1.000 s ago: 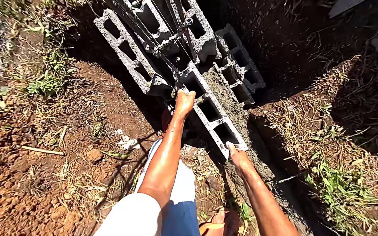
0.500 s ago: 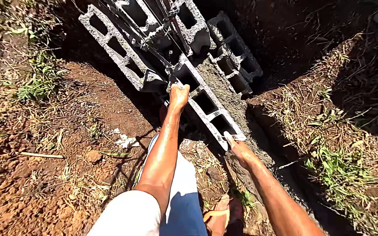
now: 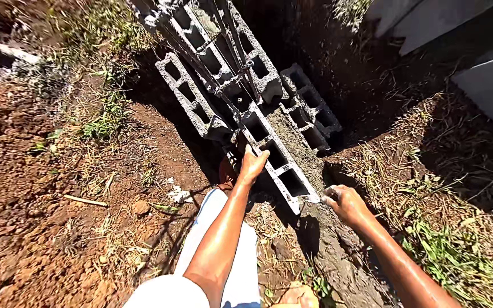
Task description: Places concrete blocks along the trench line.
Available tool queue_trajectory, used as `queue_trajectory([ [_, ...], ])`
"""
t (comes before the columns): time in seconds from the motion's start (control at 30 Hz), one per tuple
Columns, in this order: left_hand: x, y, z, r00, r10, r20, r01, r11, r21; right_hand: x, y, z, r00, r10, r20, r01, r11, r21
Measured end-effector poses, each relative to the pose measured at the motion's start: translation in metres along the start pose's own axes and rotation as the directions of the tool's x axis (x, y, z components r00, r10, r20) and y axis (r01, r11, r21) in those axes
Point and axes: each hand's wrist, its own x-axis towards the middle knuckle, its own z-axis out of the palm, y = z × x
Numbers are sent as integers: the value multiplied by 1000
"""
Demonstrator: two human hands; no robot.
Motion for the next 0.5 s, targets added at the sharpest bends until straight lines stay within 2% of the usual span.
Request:
queue_trajectory([
  [0.23,0,3,7,1000,-10,1,10,999,48,8,3,7,1000,2,31,-3,999,39],
  [0.37,3,-3,11,1000,-11,24,11,1000,6,7,7,13,998,9,55,-12,998,66],
  [0.5,5,-2,8,1000,20,12,-21,999,35,6,4,10,996,-29,84,20,993,112],
])
